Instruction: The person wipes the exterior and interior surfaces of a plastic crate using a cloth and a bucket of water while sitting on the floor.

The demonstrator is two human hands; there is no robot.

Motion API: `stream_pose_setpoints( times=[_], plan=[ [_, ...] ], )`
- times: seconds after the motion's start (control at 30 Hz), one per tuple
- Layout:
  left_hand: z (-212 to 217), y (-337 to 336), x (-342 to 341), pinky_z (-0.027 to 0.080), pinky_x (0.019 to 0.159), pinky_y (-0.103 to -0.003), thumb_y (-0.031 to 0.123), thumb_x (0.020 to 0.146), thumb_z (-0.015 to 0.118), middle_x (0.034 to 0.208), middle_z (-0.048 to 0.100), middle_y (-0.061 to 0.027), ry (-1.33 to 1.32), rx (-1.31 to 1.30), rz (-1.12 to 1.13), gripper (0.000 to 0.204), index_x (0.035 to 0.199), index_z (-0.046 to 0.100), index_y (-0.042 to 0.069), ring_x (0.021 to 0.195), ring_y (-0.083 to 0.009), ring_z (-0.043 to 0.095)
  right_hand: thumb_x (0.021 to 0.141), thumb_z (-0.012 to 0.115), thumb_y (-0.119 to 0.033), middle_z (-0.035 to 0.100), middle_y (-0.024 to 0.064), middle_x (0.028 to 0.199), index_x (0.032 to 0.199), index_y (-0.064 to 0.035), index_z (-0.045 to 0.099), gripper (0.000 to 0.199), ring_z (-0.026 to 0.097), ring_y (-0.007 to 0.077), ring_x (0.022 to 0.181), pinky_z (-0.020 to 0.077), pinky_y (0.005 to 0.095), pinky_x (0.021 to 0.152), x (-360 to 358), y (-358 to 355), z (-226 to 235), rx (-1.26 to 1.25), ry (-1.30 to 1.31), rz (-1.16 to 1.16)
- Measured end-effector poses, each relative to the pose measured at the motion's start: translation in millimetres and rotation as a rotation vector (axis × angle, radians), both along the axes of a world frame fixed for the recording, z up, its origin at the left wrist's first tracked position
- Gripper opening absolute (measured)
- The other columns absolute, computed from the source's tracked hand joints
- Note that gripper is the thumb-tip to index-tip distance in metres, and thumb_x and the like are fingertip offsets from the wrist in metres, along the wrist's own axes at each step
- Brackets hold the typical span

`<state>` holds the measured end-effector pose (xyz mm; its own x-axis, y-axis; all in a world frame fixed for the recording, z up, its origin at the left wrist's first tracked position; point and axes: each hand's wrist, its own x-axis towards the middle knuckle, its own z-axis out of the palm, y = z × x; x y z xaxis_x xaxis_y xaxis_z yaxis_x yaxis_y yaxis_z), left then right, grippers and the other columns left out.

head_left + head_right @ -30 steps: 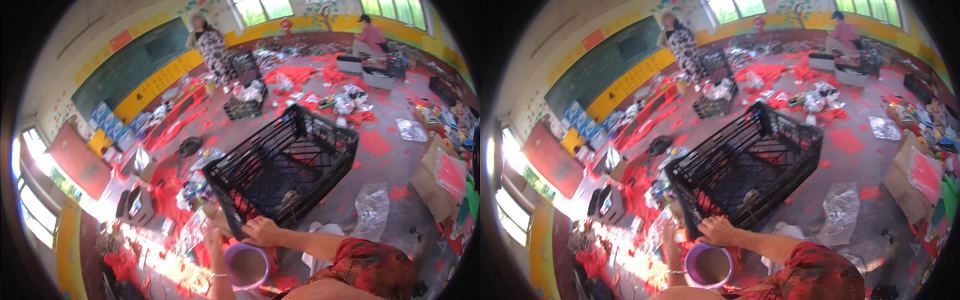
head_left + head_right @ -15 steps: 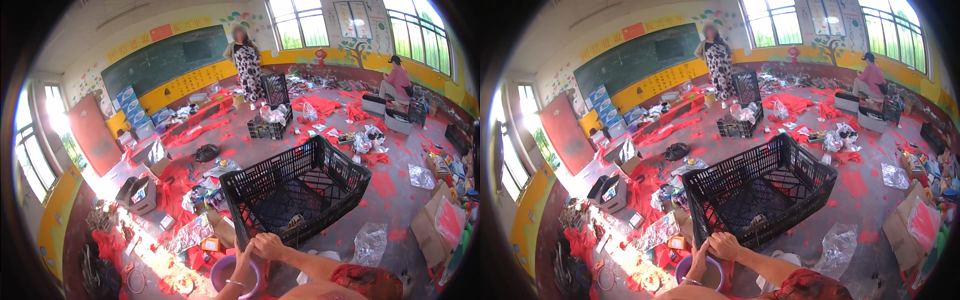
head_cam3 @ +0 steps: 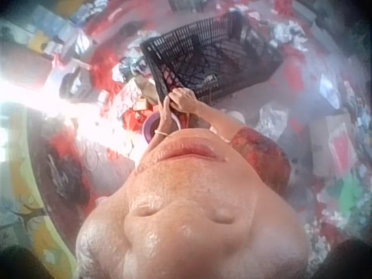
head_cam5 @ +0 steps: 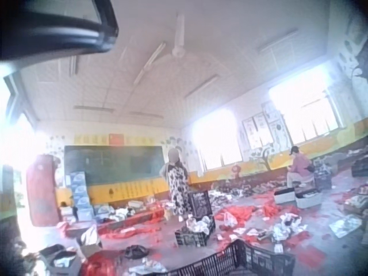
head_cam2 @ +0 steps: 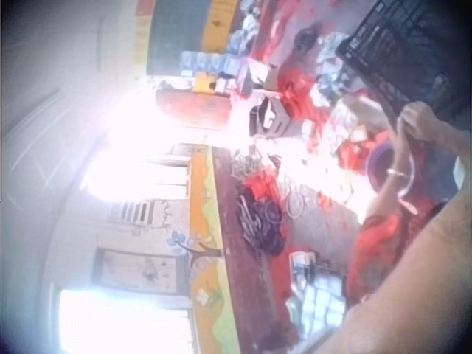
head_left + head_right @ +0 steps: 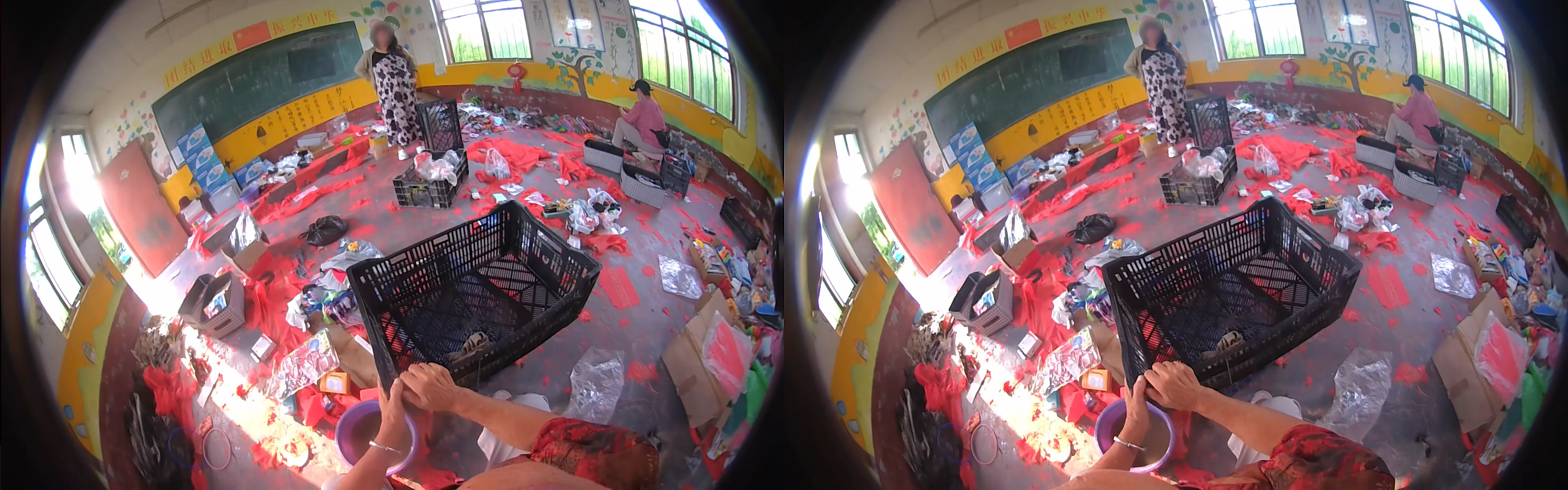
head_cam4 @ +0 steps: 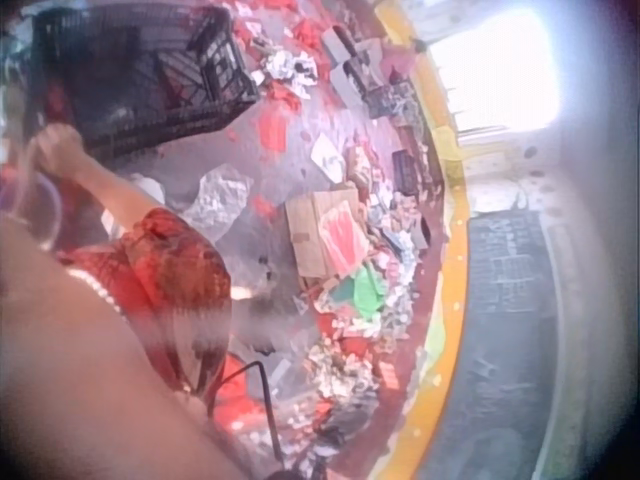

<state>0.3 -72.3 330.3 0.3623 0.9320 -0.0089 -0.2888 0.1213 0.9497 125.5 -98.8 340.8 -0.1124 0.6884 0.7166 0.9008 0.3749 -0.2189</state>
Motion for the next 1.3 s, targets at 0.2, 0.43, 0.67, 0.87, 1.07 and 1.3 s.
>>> stream_pose_setpoints(
  times=[0.2, 0.43, 0.67, 0.87, 1.07, 1.3],
  plan=[
    [-27, 8, 4, 0.041, 0.079, -0.026, 0.023, 0.088, 0.048, 0.099, 0.053, -0.0026, 0.022, 0.053, 0.007, 0.031, 0.112, 0.047, 0.004, 0.090, -0.0106, 0.049, 0.072, 0.059, -0.028, 0.053, 0.0058, 0.074, 0.081, -0.0084, 0.057, 0.022, 0.056, 0.0216, 0.070, 0.0441, 0.0332, 0.065, 3, -1, -9, -0.074, -0.001, -0.012],
    [-35, 142, -98, 0.040, 0.088, -0.035, 0.038, 0.091, 0.041, 0.105, 0.049, -0.0075, -0.804, -0.212, -0.421, 0.052, 0.133, 0.032, 0.008, 0.099, -0.0215, 0.049, 0.080, 0.054, -0.053, 0.045, 0.0150, 0.130, 0.123, -0.0083, 0.050, 0.062, 0.044, 0.0255, 0.118, 0.0347, 0.0368, 0.098, 19, 28, 11, -0.292, 0.760, 0.426],
    [5, 122, -139, 0.017, 0.108, -0.050, 0.057, 0.088, 0.031, 0.144, 0.025, -0.0120, -1.121, -0.224, 0.037, 0.068, 0.136, 0.029, 0.009, 0.131, -0.0275, 0.027, 0.082, 0.046, -0.059, 0.021, 0.0120, 0.145, 0.137, -0.0218, 0.032, 0.068, 0.019, 0.0254, 0.134, 0.0195, 0.0504, 0.106, 79, 27, 12, 0.012, 2.111, 1.255],
    [22, 108, -155, 0.018, 0.107, -0.051, 0.061, 0.087, 0.026, 0.144, 0.025, -0.0107, -1.157, -0.212, -0.055, 0.070, 0.140, 0.023, 0.014, 0.130, -0.0303, 0.028, 0.080, 0.047, -0.061, 0.011, 0.0115, 0.148, 0.142, -0.0207, 0.016, 0.080, 0.016, 0.0259, 0.135, 0.0207, 0.0520, 0.105, 52, 43, 8, -0.087, 2.111, 1.307],
    [21, 131, -148, 0.015, 0.104, -0.061, 0.060, 0.086, 0.032, 0.147, 0.013, -0.0111, -1.127, -0.201, 0.089, 0.074, 0.143, 0.003, 0.023, 0.133, -0.0336, 0.017, 0.081, 0.042, -0.064, 0.005, 0.0102, 0.149, 0.142, -0.0281, 0.010, 0.078, 0.007, 0.0245, 0.137, 0.0203, 0.0557, 0.103, 73, 58, 6, -0.083, 2.019, 1.196],
    [10, 127, -164, 0.018, 0.100, -0.065, 0.063, 0.084, 0.035, 0.148, 0.007, -0.0107, -1.061, -0.162, 0.102, 0.078, 0.142, -0.004, 0.028, 0.132, -0.0385, 0.016, 0.080, 0.043, -0.065, 0.005, 0.0094, 0.149, 0.143, -0.0289, 0.008, 0.080, 0.006, 0.0232, 0.137, 0.0171, 0.0557, 0.103, 55, 44, 9, -0.176, 1.963, 1.218]
  ],
)
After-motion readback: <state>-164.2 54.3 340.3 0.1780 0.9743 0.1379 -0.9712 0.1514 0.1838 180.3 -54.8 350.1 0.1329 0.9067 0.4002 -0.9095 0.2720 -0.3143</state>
